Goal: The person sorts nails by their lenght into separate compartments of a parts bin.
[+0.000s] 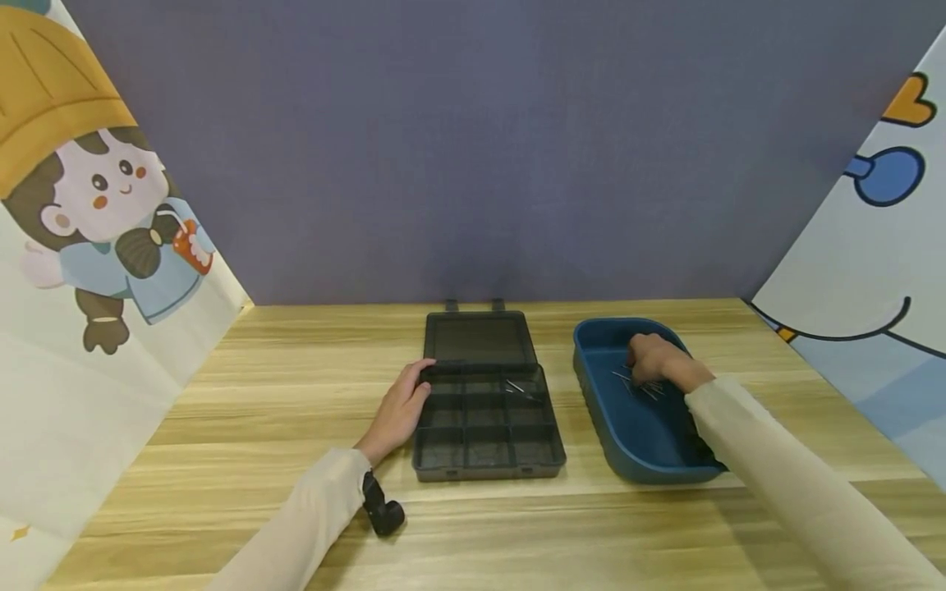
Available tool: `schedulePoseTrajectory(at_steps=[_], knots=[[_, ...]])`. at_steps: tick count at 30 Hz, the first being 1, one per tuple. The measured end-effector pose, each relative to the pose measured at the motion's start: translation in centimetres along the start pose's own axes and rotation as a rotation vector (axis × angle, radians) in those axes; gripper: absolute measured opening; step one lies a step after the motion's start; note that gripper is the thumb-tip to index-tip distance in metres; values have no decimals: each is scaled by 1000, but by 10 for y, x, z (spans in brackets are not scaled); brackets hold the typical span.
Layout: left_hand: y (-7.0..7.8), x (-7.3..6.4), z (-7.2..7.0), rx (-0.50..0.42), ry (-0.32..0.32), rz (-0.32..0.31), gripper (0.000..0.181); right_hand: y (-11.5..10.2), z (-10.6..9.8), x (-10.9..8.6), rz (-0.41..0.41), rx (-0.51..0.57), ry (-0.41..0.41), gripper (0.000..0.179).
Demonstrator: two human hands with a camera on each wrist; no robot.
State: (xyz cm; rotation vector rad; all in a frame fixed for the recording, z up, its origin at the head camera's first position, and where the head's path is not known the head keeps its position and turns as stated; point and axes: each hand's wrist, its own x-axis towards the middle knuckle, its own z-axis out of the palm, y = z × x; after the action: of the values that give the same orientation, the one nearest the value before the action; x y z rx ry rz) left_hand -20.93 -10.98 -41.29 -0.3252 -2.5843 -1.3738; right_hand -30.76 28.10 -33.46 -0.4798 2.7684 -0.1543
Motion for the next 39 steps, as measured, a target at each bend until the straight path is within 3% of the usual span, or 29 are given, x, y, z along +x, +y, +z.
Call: schedulePoseTrajectory(at_steps=[1,6,17,25,32,39], knots=[[0,0,0,-3,1,-1,41,0,0,0,-5,-1,8,29],[0,0,0,-2,2,-4,41,-3,3,2,-22,14,22,14],[0,0,0,0,4,-5,40,-6,9,5,-17,37,2,12],[0,0,1,9,1,-5,41,-6,14,8,-32,72,-30,30],[0,0,1,1,5,-2,41,-6,11,7,-26,84,21,21],[-2,1,1,11,14,17,40,-4,4,3,-77,114,41,21]])
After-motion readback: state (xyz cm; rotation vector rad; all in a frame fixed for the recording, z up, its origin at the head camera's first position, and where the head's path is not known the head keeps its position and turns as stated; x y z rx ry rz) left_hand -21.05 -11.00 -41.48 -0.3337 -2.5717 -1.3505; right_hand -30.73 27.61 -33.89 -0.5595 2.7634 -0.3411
